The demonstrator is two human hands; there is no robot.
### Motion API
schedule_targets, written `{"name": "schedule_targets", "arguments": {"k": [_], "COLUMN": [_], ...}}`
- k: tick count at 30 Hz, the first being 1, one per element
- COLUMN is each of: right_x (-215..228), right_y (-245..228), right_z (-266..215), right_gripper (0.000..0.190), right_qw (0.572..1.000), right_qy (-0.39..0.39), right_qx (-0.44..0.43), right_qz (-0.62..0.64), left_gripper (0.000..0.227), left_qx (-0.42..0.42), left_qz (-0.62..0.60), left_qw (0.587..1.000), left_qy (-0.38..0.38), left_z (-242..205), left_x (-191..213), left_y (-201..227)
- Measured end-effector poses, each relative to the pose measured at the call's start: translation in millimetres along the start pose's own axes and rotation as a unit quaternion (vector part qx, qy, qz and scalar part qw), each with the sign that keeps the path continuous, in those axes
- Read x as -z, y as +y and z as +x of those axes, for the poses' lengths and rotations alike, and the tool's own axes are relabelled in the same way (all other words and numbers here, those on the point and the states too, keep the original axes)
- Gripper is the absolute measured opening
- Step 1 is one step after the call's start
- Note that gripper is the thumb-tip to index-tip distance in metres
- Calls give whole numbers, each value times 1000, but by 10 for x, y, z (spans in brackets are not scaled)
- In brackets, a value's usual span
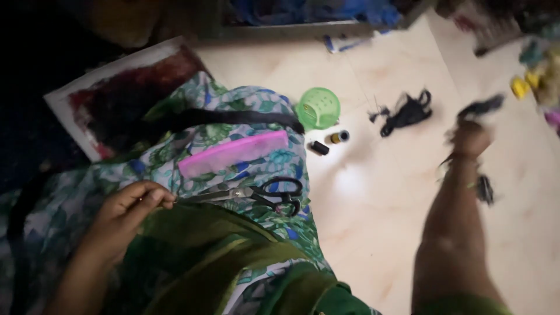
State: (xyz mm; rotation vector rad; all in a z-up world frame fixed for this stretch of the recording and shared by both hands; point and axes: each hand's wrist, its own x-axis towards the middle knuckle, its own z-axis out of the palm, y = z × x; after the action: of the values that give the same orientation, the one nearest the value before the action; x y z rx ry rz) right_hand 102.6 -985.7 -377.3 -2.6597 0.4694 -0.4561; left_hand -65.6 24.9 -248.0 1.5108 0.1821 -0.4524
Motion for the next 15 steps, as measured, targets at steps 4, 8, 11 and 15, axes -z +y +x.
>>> {"name": "schedule_targets", "arguments": {"k": [4, 8, 11, 15], "right_x": [-1090, -2001, -2315, -2173], "right_y": [-641, -687, -588, -612], "right_z": [-1072, -1682, -1712, -1274], "right_gripper": [37, 30, 33, 32], "right_qw": [983, 985, 988, 971], "right_qy": [11, -24, -14, 125], "right_qx": [110, -152, -84, 43], "right_qz": [-145, -81, -128, -199], "left_gripper": [27, 31, 32, 28], "left_qx": [-8, 27, 104, -10], "left_qz": [-25, 18, 92, 91], "left_qw": [998, 990, 949, 904], "left_qy": [51, 137, 282, 417], "left_z": [-211, -597, -1068, -1660], "left_x": [154, 407, 688, 1150], "left_y": [-107, 404, 849, 744]}}
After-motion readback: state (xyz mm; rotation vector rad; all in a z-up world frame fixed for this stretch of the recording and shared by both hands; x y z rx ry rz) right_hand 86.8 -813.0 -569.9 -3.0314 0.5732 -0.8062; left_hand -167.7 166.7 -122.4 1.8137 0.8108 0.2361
